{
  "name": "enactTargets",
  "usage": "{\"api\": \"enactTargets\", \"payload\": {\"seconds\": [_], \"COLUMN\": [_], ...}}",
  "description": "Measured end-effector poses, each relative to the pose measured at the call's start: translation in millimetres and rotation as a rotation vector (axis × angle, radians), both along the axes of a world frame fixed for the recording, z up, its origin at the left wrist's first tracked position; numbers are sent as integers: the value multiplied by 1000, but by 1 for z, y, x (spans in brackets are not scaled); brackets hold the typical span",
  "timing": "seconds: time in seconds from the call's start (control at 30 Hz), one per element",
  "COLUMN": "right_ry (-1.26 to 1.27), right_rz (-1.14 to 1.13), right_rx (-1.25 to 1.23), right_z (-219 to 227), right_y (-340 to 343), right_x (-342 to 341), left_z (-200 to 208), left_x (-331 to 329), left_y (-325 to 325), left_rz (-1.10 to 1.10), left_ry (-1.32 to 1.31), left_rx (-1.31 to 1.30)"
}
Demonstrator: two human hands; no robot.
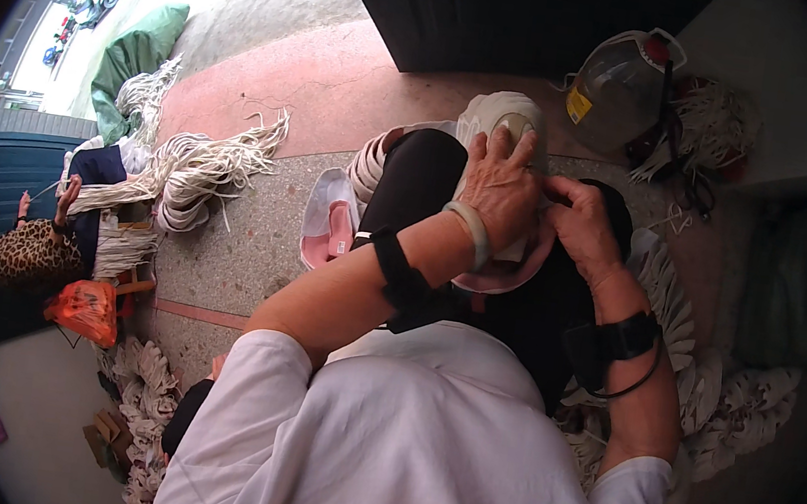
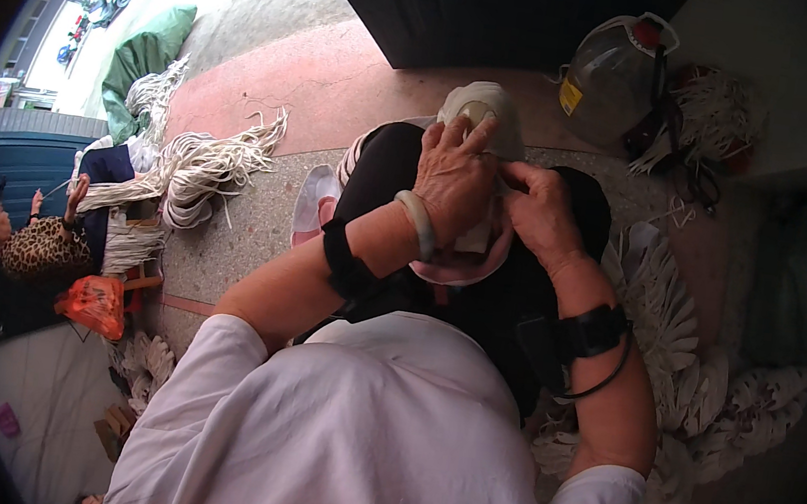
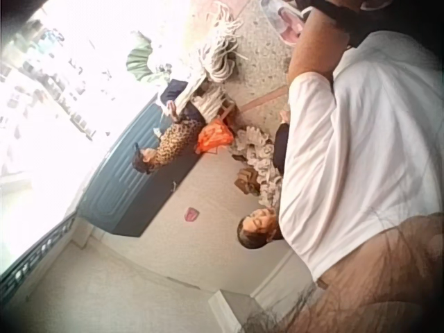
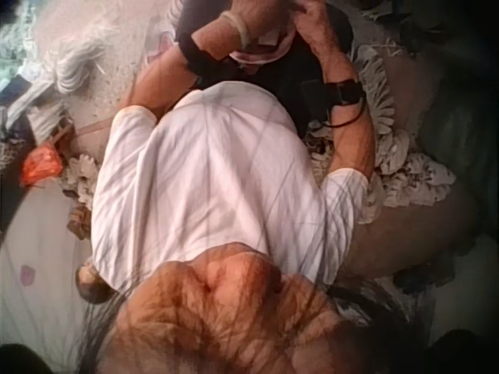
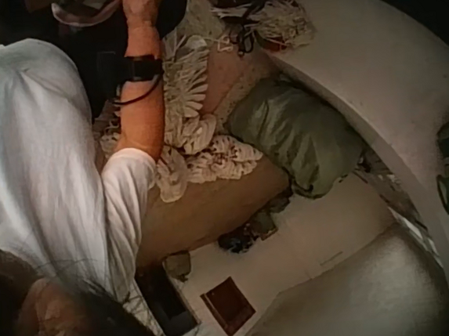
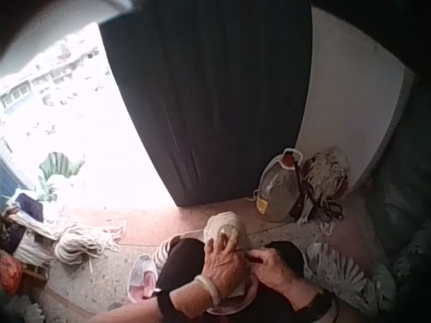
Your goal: The recorder is threading and lacing a pair of white sneakers.
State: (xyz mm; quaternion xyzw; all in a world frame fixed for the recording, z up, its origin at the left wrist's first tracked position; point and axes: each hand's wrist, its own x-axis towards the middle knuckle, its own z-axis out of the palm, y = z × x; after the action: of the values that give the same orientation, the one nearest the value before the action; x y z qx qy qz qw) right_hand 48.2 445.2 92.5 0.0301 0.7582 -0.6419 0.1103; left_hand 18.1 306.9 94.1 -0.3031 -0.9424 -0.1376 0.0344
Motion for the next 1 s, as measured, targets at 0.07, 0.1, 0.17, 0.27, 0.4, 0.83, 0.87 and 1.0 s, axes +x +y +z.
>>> {"api": "enactTargets", "payload": {"seconds": [0.07, 0.1, 0.17, 0.27, 0.4, 0.83, 0.87, 1.0], "right_ry": [-87, -87, -163, -155, -159, 151, 159, 213], "right_rz": [6, 8, 23, -17, -30, -119, -140, -215], "right_rx": [-77, -77, -153, -154, -189, 52, 168, 304], "right_z": [1, 1, 2, 1, -5, -24, -21, -17], "right_y": [1, 2, 3, 3, 4, -3, -7, -14], "right_x": [-1, -2, -4, -2, -2, 12, 15, 27], "left_z": [-2, -3, -7, -7, -9, 14, 17, 17], "left_x": [5, 8, 11, 12, 11, 11, 12, 17], "left_y": [1, 1, 0, -2, 2, 5, 1, -51], "left_rz": [59, 115, 150, 210, 242, 39, 32, 65], "left_ry": [-21, -43, -74, -149, -163, -8, 6, 33], "left_rx": [60, 122, 155, 214, 227, 35, -50, -140]}}
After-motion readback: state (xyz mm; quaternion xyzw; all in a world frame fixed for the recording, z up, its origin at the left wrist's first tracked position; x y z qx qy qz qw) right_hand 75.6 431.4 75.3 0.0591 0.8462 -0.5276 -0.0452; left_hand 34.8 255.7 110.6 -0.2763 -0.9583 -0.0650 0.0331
